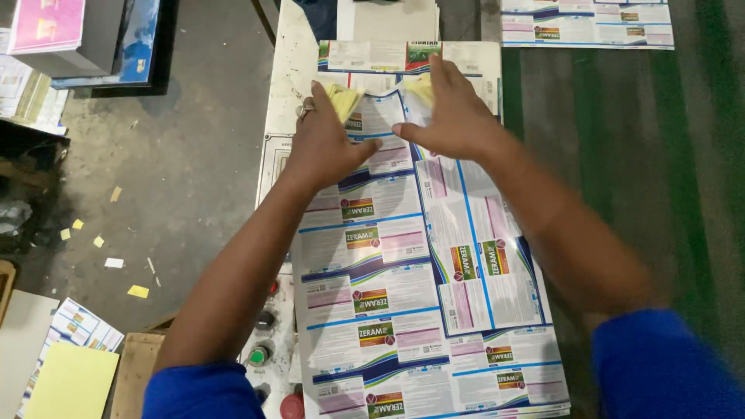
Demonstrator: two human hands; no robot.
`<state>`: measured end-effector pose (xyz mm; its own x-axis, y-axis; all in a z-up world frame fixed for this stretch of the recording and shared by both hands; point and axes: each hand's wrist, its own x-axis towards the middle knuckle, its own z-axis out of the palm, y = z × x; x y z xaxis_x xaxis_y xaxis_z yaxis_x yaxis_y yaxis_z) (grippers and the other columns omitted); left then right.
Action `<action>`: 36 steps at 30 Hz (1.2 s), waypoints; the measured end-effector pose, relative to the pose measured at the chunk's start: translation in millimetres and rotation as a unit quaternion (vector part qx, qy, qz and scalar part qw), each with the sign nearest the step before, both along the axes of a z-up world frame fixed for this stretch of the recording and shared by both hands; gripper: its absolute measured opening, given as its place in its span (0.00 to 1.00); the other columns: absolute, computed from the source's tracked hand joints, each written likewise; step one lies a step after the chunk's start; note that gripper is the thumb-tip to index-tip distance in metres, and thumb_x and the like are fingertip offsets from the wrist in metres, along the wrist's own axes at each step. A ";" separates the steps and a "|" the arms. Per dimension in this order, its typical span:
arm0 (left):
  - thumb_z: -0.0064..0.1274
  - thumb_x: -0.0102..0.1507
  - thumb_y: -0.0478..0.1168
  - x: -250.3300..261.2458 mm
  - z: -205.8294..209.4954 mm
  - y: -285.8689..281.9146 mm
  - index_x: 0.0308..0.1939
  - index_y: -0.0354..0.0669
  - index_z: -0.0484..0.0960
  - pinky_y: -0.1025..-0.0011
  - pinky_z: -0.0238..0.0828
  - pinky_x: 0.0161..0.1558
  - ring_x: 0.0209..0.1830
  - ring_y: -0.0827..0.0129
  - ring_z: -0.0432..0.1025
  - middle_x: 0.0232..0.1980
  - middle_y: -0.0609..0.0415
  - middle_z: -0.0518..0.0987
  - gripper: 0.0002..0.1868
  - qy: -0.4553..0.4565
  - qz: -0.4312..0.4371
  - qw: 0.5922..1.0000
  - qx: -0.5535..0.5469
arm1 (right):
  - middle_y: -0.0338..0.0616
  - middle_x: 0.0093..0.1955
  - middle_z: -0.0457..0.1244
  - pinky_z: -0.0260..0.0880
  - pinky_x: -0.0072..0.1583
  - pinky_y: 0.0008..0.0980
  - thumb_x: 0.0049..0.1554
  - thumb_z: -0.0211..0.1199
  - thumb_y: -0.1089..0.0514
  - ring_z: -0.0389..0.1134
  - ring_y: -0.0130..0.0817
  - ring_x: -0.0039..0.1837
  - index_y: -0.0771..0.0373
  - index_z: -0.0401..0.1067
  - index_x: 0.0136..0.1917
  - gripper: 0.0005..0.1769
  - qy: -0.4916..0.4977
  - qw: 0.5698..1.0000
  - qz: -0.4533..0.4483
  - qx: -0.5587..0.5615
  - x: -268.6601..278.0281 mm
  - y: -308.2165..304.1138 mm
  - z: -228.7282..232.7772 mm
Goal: The person sorts a large stack of printed paper sheets on a table, separating them into smaller piles. They handle the sheets by hand, occasionally lifting and repositioning the stacks to organize them.
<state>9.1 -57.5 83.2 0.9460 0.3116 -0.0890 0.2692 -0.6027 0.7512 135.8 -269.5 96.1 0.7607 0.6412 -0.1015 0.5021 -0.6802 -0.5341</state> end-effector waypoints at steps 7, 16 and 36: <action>0.68 0.56 0.41 2.8 -57.5 35.1 0.74 0.16 0.38 0.54 0.67 0.63 0.64 0.33 0.68 0.67 0.18 0.66 0.60 -0.014 0.009 0.989 0.150 | 0.68 0.78 0.49 0.57 0.73 0.50 0.56 0.71 0.43 0.52 0.61 0.78 0.73 0.41 0.82 0.59 -0.038 0.998 -0.034 0.036 42.7 -25.4 -61.2; 0.64 0.55 0.38 9.5 -90.4 89.0 0.64 0.20 0.77 0.53 0.79 0.50 0.51 0.47 0.80 0.56 0.34 0.83 0.35 0.000 0.215 0.887 -0.408 | 0.48 0.55 0.71 0.77 0.54 0.38 0.54 0.71 0.60 0.74 0.35 0.53 0.67 0.74 0.60 0.21 0.401 0.828 -0.170 0.354 95.7 -73.2 -97.7; 0.65 0.58 0.41 -30.6 13.9 13.3 0.52 0.41 0.83 0.58 0.76 0.46 0.42 0.52 0.82 0.44 0.42 0.86 0.19 -0.018 0.072 0.996 0.054 | 0.53 0.53 0.72 0.73 0.55 0.38 0.58 0.73 0.50 0.74 0.38 0.53 0.65 0.75 0.66 0.27 0.068 0.977 -0.109 0.172 28.1 -58.4 -29.8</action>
